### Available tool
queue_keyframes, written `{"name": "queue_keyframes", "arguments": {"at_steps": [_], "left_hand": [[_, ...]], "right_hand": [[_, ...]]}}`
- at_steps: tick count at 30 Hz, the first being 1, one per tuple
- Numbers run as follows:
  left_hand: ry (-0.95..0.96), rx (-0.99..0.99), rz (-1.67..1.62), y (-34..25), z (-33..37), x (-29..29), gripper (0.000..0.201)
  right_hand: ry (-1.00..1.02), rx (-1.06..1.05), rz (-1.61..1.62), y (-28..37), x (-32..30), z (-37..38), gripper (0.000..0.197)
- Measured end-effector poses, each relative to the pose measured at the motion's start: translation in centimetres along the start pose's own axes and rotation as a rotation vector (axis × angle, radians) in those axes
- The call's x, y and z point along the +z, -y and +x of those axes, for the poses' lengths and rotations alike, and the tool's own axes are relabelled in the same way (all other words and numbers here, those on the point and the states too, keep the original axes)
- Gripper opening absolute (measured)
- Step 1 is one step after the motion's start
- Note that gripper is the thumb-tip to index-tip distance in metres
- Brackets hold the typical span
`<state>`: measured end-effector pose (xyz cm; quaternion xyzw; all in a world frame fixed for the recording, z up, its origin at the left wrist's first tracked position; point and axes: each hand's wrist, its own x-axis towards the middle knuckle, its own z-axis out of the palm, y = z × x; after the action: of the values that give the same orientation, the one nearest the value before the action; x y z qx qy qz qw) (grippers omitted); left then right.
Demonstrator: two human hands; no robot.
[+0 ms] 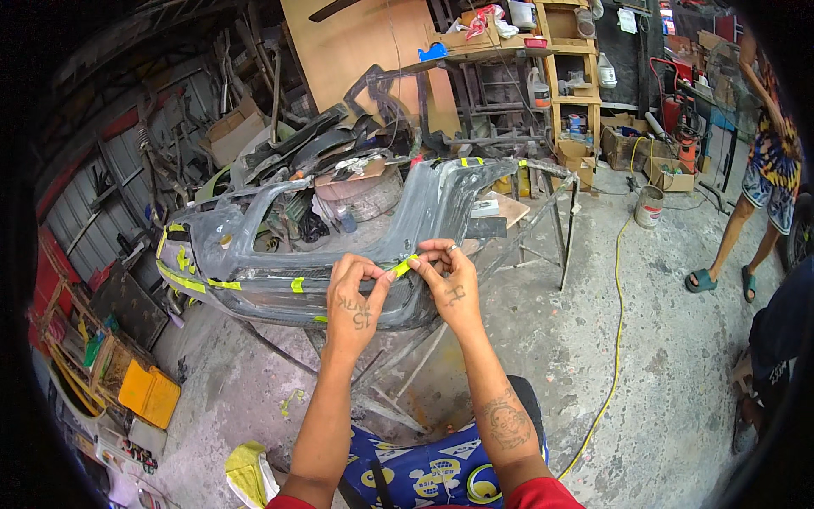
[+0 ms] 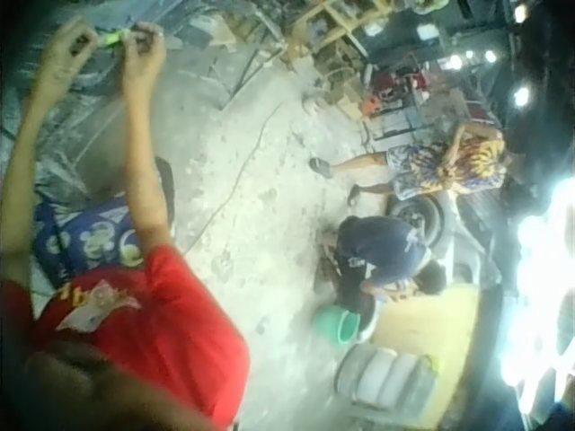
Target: The person applies yellow masking tape to a gray car bumper, smoothing each strip along the contours. They cut tape from a roll and press it onto the surface, working methodically along the bumper's edges.
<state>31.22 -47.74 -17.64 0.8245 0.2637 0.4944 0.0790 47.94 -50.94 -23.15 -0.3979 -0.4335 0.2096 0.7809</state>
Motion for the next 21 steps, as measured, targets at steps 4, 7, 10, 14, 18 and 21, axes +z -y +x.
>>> {"name": "queue_keyframes", "arguments": {"at_steps": [4,7,10,14,18,21], "left_hand": [[-0.009,0.012,0.015,-0.1,-0.1,0.0,0.015],[-0.011,0.014,0.015,-0.1,-0.1,0.2,0.016],[-0.011,0.017,0.01,-0.1,0.0,0.2,0.016],[-0.013,0.024,0.021,-0.1,-0.1,0.3,0.016],[-0.018,0.028,0.019,-0.1,-0.1,0.3,0.017],[-0.029,0.02,0.008,-0.3,0.0,0.3,0.02]], "right_hand": [[-0.002,0.077,0.021,1.0,0.1,0.0,0.03],[-0.011,0.116,0.004,1.5,-0.1,0.2,0.031],[-0.016,0.125,-0.028,1.9,-0.1,0.3,0.032],[-0.019,0.13,-0.066,1.9,-0.2,0.5,0.033],[-0.01,0.154,-0.105,1.9,-0.7,0.9,0.04],[-0.1,-0.089,-0.511,0.7,-1.4,1.4,0.048]]}}
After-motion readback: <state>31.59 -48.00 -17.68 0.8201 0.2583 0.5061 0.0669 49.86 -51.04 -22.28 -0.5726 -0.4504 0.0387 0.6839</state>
